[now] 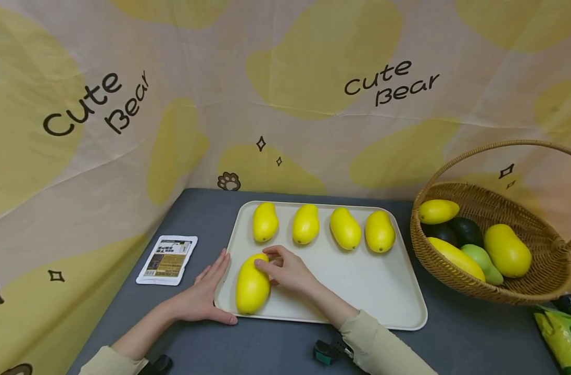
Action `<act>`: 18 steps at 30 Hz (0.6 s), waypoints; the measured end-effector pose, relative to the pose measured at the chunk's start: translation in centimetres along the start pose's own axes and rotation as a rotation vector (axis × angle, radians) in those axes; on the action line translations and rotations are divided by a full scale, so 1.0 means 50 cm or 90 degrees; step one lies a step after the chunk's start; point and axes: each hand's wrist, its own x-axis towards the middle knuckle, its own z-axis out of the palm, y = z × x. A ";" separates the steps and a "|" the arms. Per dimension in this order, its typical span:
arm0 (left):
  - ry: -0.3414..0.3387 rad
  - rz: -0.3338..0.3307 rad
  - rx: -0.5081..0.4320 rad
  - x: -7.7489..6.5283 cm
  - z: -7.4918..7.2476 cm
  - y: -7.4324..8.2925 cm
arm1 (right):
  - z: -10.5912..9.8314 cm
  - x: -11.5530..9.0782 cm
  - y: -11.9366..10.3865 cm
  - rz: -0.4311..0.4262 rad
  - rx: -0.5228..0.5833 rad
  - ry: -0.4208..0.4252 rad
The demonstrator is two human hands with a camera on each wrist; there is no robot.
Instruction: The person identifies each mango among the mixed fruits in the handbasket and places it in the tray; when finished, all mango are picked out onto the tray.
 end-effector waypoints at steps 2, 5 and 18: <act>0.002 0.002 0.000 0.000 0.001 0.001 | -0.004 -0.005 0.003 -0.012 0.005 0.006; 0.005 0.004 0.001 0.001 0.001 0.003 | -0.014 -0.017 0.007 -0.036 0.002 0.024; 0.011 0.017 -0.003 -0.003 0.003 0.011 | -0.125 -0.103 -0.007 -0.099 0.040 0.031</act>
